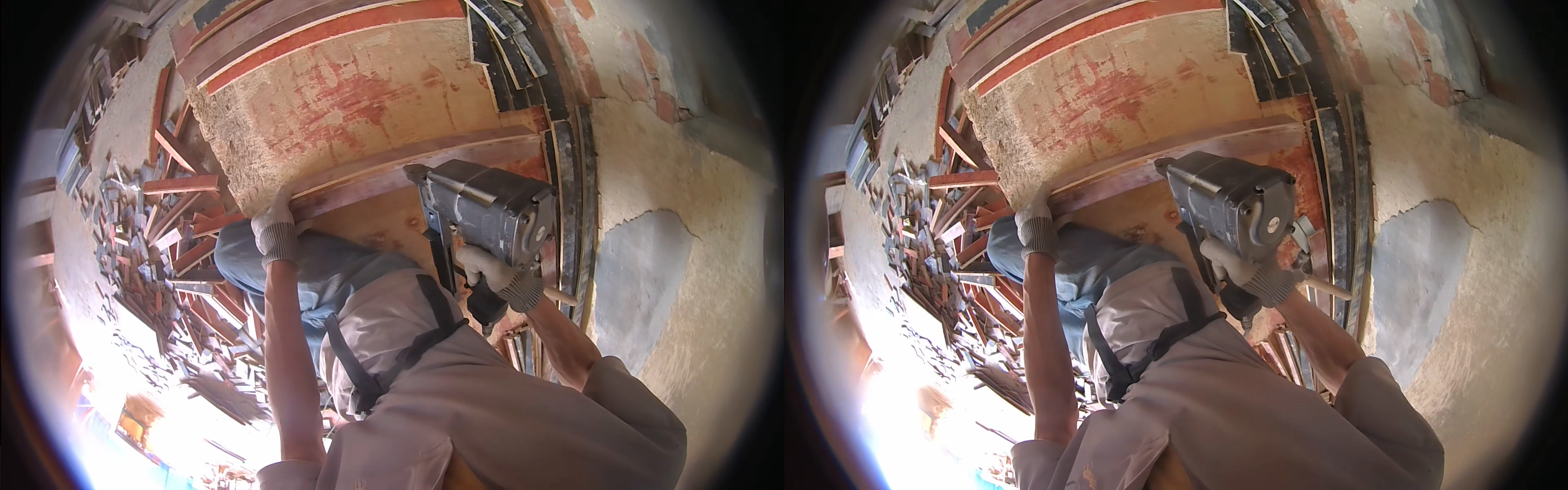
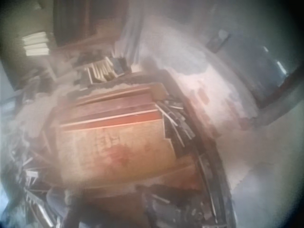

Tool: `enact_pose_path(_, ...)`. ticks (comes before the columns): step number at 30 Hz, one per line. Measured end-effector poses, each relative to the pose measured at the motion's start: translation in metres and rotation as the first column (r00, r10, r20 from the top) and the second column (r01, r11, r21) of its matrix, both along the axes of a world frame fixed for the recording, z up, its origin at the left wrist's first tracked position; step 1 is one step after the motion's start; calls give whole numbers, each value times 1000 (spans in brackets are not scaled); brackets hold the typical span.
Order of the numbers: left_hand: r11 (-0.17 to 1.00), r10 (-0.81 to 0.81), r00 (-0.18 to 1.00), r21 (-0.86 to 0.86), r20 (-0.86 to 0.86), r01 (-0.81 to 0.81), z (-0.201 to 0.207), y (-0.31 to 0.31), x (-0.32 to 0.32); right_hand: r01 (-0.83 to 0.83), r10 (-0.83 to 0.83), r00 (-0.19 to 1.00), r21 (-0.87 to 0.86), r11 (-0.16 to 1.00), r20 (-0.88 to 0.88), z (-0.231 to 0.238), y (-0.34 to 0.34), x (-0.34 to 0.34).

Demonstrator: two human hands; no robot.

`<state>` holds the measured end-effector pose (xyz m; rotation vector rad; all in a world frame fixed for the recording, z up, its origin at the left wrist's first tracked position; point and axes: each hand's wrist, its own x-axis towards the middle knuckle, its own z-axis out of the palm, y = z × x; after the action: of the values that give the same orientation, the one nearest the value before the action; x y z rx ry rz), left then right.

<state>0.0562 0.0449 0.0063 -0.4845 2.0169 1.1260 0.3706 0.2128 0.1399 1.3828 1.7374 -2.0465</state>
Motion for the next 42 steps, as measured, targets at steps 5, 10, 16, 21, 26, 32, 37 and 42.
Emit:
enact_pose_path(5, 984, -167, 986, 58, -4, 167, 7, 1, -1, 32, -27, 999, -148, 988, 36, -22, -9, 4)
enact_pose_path(10, 991, -109, 994, 74, 12, 108, 25, 8, 6, 79, -80, 997, -252, 964, 8, -30, -11, 5)
enact_pose_path(16, 987, -148, 987, 66, 60, 144, 8, 2, 0, 69, -68, 997, -50, 996, 22, -22, -15, 4)
enact_pose_path(21, 995, 66, 982, 62, 180, -78, 3, 6, 22, 21, -17, 996, -36, 999, 88, -11, -9, 7)
enact_pose_path(26, 864, -487, 869, 97, -89, 494, 16, 16, 56, -100, 93, 986, 46, 994, 136, 9, -7, 6)
enact_pose_path(32, 873, -448, 891, 176, -79, 455, 0, 2, 63, -94, 93, 987, 4, 996, 134, 10, -16, -8)
enact_pose_path(37, 862, -438, 888, 218, -139, 459, -9, 2, 63, -92, 98, 977, -41, 995, 189, 7, -21, -10)
enact_pose_path(42, 944, 4, 964, 318, 267, -93, 11, 15, 62, -112, 112, 985, -5, 994, 134, 9, -22, -9)
